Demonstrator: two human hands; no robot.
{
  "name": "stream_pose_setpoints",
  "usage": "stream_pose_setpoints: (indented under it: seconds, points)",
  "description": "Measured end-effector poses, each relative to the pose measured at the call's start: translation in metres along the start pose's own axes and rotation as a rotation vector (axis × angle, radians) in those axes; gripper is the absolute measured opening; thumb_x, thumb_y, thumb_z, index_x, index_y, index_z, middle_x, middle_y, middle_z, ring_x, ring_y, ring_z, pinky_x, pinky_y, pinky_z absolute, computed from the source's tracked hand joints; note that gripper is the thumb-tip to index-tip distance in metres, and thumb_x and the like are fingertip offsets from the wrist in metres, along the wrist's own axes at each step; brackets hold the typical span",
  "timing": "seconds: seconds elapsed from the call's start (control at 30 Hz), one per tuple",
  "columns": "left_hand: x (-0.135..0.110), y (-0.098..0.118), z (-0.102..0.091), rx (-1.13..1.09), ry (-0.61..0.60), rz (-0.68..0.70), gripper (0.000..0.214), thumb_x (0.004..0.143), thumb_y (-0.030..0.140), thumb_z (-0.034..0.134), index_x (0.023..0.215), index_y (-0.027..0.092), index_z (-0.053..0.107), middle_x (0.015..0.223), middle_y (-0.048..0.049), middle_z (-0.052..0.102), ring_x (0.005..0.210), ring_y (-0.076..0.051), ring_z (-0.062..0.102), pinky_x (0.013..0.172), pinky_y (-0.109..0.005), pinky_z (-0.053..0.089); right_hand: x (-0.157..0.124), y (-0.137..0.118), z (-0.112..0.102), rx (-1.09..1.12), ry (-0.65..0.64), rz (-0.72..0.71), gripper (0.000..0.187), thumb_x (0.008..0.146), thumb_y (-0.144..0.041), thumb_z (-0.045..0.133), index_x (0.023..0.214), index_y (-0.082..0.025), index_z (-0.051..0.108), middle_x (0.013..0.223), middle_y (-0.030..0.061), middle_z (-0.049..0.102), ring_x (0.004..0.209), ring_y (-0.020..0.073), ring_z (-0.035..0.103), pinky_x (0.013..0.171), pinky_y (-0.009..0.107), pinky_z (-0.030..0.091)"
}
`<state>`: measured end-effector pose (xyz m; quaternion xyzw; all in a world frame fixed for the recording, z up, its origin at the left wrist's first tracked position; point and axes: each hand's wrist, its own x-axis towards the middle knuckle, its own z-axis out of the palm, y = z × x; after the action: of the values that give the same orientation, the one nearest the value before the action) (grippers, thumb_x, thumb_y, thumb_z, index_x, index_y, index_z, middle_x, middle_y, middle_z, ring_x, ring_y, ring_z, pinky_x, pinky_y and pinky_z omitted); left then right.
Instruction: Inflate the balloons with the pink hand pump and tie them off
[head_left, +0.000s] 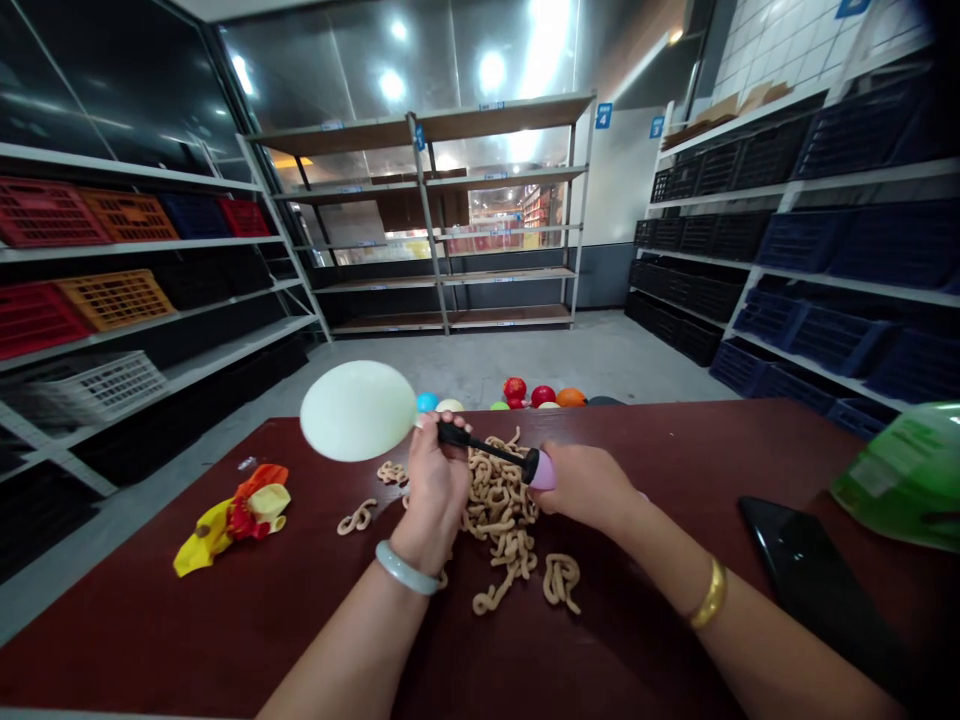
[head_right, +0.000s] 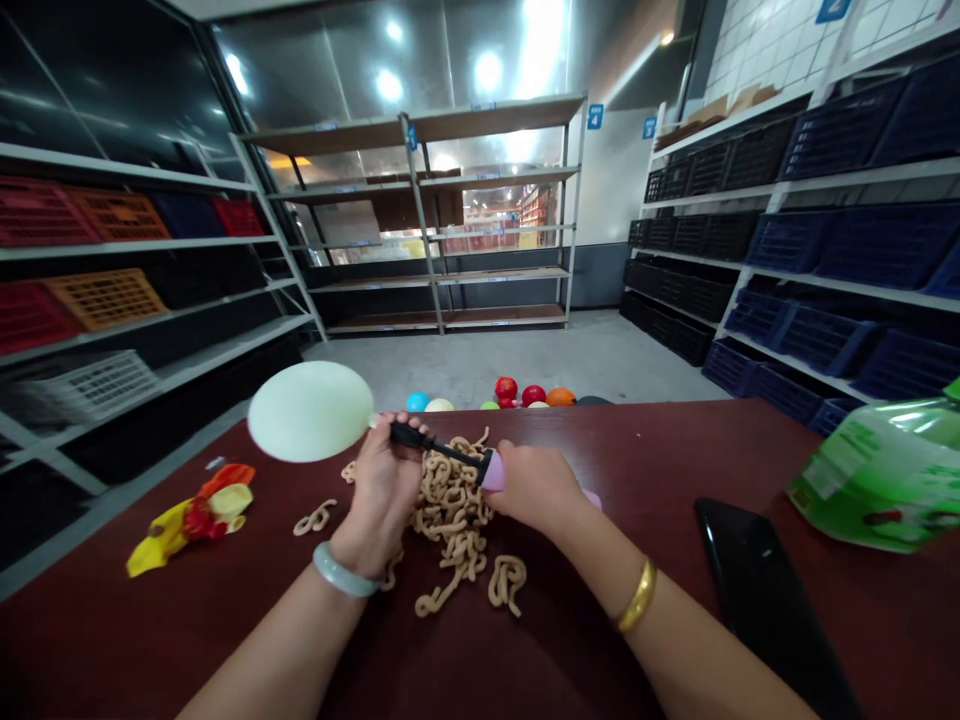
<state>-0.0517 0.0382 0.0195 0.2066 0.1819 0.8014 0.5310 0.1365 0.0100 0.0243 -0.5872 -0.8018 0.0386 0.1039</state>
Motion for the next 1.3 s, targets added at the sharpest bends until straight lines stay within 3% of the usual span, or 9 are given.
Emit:
stream_pose_setpoints:
  seconds: [0.13,0.23,0.4,0.6,0.73,0.87,1.1,1.2,1.3]
  points:
    - [-0.028,-0.03,0.008,0.018,0.015,-0.108,0.023,0.078,0.025,0.076,0.082,0.018,0.054,0.079,0.001,0.057,0.07,-0.011,0.057,0.074,-0.027,0.048,-0.001,-0.005,-0.001,0.015,-0.001,0.014,0.031,0.075,-0.044,0.061,0.097,-0.022,0.059,0.086,0.0069,0.072,0.078,0.0269,0.069,0.061,0.031,0.039]
    - [-0.039,-0.033,0.014,0.019,0.019,-0.165,0.024,0.077,0.023,0.077,0.083,0.019,0.054,0.081,0.0007,0.058,0.072,-0.011,0.058,0.075,-0.028,0.049,-0.002,-0.012,-0.001,0.029,0.006,0.03,0.031,0.076,-0.045,0.061,0.097,-0.022,0.058,0.086,0.0074,0.072,0.079,0.0276,0.07,0.062,0.031,0.04]
    - [-0.025,-0.014,0.015,0.035,-0.031,-0.126,0.021,0.079,0.023,0.075,0.084,0.018,0.055,0.081,0.0003,0.057,0.069,-0.012,0.057,0.069,-0.029,0.049,0.0,-0.013,0.0,0.048,-0.006,0.036,0.035,0.078,-0.049,0.06,0.101,-0.022,0.058,0.092,0.0088,0.073,0.083,0.0277,0.069,0.064,0.031,0.04]
    - [0.022,0.027,-0.002,0.056,0.084,-0.039,0.012,0.088,0.015,0.057,0.079,0.018,0.05,0.073,0.0008,0.055,0.064,-0.015,0.057,0.064,-0.032,0.049,0.006,0.004,0.002,0.007,-0.012,0.001,0.032,0.077,-0.048,0.06,0.097,-0.022,0.059,0.088,0.0067,0.072,0.079,0.0261,0.069,0.061,0.03,0.037]
    - [0.033,0.042,-0.005,0.044,0.079,0.055,0.014,0.09,0.017,0.055,0.078,0.018,0.049,0.07,0.0012,0.054,0.062,-0.014,0.056,0.062,-0.03,0.048,0.007,0.014,0.003,-0.03,0.035,-0.019,0.031,0.077,-0.048,0.06,0.096,-0.022,0.058,0.086,0.0061,0.072,0.076,0.0256,0.068,0.06,0.031,0.035]
    - [0.019,0.025,0.0,0.037,0.079,0.093,0.015,0.088,0.019,0.06,0.077,0.018,0.05,0.072,0.0012,0.054,0.065,-0.013,0.056,0.063,-0.028,0.048,0.006,0.014,0.004,-0.07,0.064,-0.032,0.03,0.076,-0.046,0.061,0.093,-0.022,0.058,0.084,0.006,0.072,0.074,0.026,0.068,0.059,0.031,0.035]
    - [-0.03,-0.026,0.01,0.038,0.029,-0.033,0.023,0.081,0.026,0.073,0.083,0.019,0.052,0.08,0.0012,0.055,0.071,-0.011,0.056,0.071,-0.027,0.049,-0.002,-0.008,0.004,-0.025,0.054,-0.024,0.031,0.077,-0.045,0.061,0.096,-0.022,0.057,0.085,0.006,0.072,0.077,0.0264,0.069,0.06,0.031,0.038]
    - [-0.044,-0.034,0.017,0.034,0.031,-0.054,0.024,0.08,0.027,0.075,0.082,0.018,0.052,0.08,0.0008,0.055,0.072,-0.011,0.056,0.075,-0.026,0.049,-0.004,-0.014,0.004,-0.004,0.054,0.0,0.032,0.077,-0.045,0.062,0.098,-0.022,0.056,0.084,0.0065,0.072,0.078,0.0276,0.07,0.061,0.032,0.039]
    - [-0.041,-0.031,0.02,0.047,0.021,-0.06,0.024,0.079,0.027,0.075,0.082,0.018,0.053,0.08,0.0001,0.056,0.07,-0.012,0.056,0.073,-0.028,0.05,-0.003,-0.014,0.003,0.01,0.054,0.012,0.032,0.079,-0.047,0.06,0.098,-0.022,0.056,0.086,0.0075,0.072,0.079,0.0279,0.069,0.062,0.032,0.039]
